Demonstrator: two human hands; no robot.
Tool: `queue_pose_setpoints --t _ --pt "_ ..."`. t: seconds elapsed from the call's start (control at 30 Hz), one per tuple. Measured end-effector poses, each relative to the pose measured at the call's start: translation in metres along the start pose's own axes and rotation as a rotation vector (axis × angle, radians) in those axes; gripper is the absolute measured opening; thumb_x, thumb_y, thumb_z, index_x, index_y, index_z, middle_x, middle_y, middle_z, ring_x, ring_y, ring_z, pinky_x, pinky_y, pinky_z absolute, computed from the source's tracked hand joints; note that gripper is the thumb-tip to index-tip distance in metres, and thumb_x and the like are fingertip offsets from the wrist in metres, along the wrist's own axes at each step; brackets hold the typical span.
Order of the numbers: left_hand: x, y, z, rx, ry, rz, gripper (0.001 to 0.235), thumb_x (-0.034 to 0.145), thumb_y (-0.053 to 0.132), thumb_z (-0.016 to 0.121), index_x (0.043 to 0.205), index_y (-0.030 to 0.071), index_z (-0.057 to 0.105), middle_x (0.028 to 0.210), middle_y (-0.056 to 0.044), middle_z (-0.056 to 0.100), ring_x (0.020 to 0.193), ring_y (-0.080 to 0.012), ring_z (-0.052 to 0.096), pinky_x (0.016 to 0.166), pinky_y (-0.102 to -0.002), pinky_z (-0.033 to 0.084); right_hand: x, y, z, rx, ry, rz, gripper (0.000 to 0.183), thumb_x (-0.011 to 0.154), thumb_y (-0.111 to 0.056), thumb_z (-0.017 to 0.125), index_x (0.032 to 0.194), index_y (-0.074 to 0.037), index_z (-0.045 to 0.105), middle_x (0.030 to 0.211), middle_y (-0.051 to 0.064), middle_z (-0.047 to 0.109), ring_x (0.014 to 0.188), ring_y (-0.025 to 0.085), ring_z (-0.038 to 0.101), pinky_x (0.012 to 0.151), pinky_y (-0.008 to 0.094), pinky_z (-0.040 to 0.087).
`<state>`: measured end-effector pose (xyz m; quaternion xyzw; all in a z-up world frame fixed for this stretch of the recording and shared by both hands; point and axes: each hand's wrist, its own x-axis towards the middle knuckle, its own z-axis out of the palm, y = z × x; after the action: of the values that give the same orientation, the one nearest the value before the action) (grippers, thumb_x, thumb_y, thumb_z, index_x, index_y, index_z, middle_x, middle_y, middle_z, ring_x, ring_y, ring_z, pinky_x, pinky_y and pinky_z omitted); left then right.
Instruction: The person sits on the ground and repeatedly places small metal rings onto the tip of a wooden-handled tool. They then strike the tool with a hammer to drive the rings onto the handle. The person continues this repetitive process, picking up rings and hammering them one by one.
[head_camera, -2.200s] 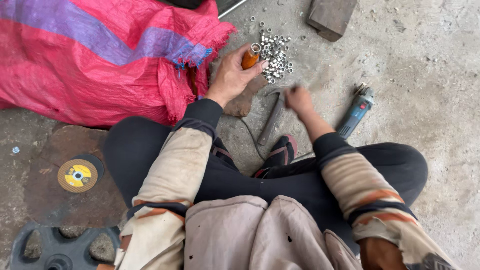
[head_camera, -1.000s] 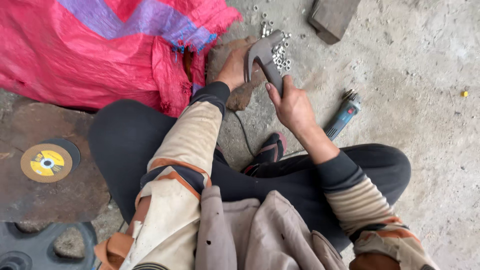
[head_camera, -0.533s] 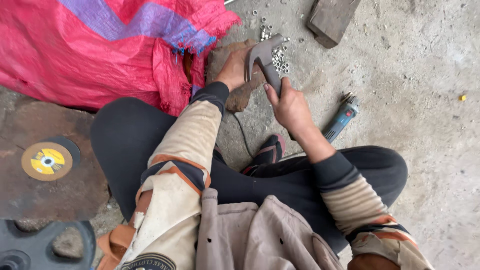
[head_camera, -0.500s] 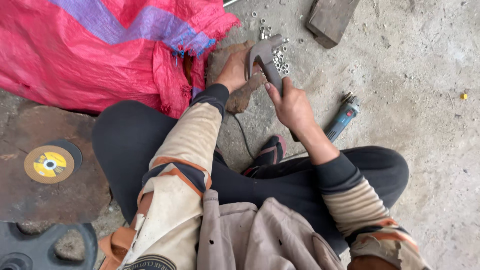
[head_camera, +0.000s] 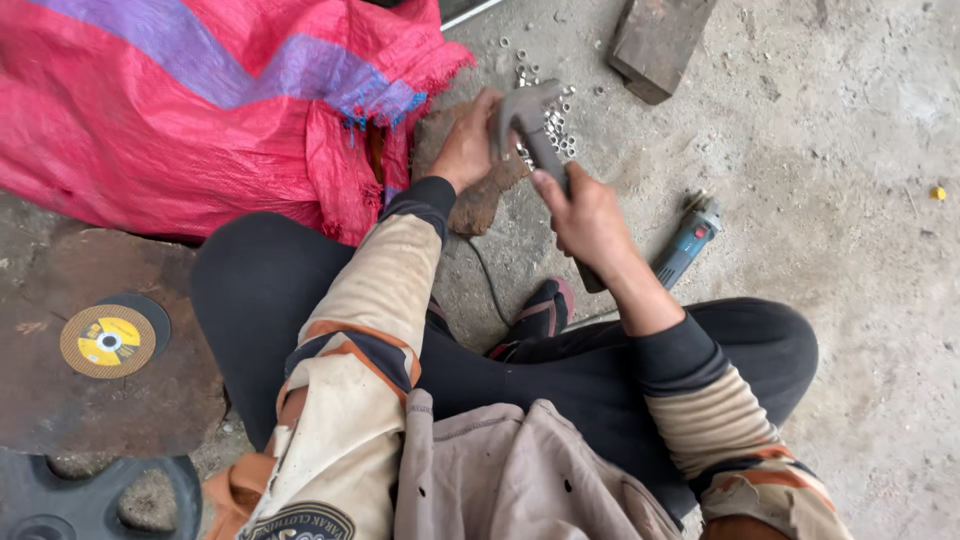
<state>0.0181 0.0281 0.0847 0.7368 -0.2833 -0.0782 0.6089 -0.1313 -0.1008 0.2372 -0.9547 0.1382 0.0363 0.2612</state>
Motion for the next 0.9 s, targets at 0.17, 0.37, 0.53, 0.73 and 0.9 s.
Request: queue_pose_setpoints --t 0.17,0.37,0.53,0.73,0.9 --pt "0.007 0.035 0.002 -0.245 0.001 -0.242 0.052 0.096 0.025 0.073 0.122 0.001 0.035 0.102 -0.011 0.065 0.079 -0.0234 0.069 0.069 -0.041 0.062 -0.009 -0.003 -0.041 0.496 0.03 0.199 0.042 0.109 -0.044 0.05 0.103 -0.003 0.055 0.06 0.004 0.056 0.042 0.015 0.055 0.037 0.033 0.044" --pt "0.02 0.065 -0.005 -0.57 -0.031 -0.184 0.043 0.1 0.034 0.069 0.118 0.002 0.046 0.096 -0.009 0.063 0.079 -0.0144 0.07 0.073 -0.036 0.063 -0.007 -0.015 -0.066 0.694 0.103 0.26 0.038 0.109 -0.041 0.05 0.098 -0.004 0.05 0.059 0.001 0.053 0.039 0.012 0.051 0.034 0.029 0.041" --pt "0.016 0.061 0.0 -0.567 -0.064 -0.034 0.043 0.108 0.041 0.061 0.128 0.004 0.054 0.106 -0.005 0.064 0.1 -0.0153 0.067 0.095 -0.034 0.057 -0.011 -0.01 -0.066 0.68 0.092 0.237 0.039 0.109 -0.042 0.051 0.1 -0.004 0.051 0.06 0.001 0.054 0.04 0.011 0.052 0.035 0.028 0.041" --pt "0.02 0.045 0.009 -0.241 -0.046 -0.094 0.04 0.099 0.032 0.077 0.117 0.005 0.052 0.099 0.001 0.06 0.097 -0.0125 0.06 0.089 -0.033 0.051 -0.019 -0.021 -0.072 0.483 0.099 0.201 0.04 0.108 -0.043 0.051 0.103 -0.003 0.056 0.057 0.0 0.057 0.041 0.011 0.057 0.036 0.028 0.043" --pt "0.008 0.013 0.019 -0.205 -0.103 -0.06 0.026 0.096 0.02 0.078 0.087 0.005 0.059 0.078 0.005 0.052 0.078 -0.0087 0.049 0.074 -0.03 0.047 -0.023 -0.033 -0.074 0.349 0.075 0.131 0.039 0.107 -0.041 0.056 0.101 -0.002 0.057 0.057 0.001 0.061 0.044 0.012 0.062 0.04 0.028 0.046"
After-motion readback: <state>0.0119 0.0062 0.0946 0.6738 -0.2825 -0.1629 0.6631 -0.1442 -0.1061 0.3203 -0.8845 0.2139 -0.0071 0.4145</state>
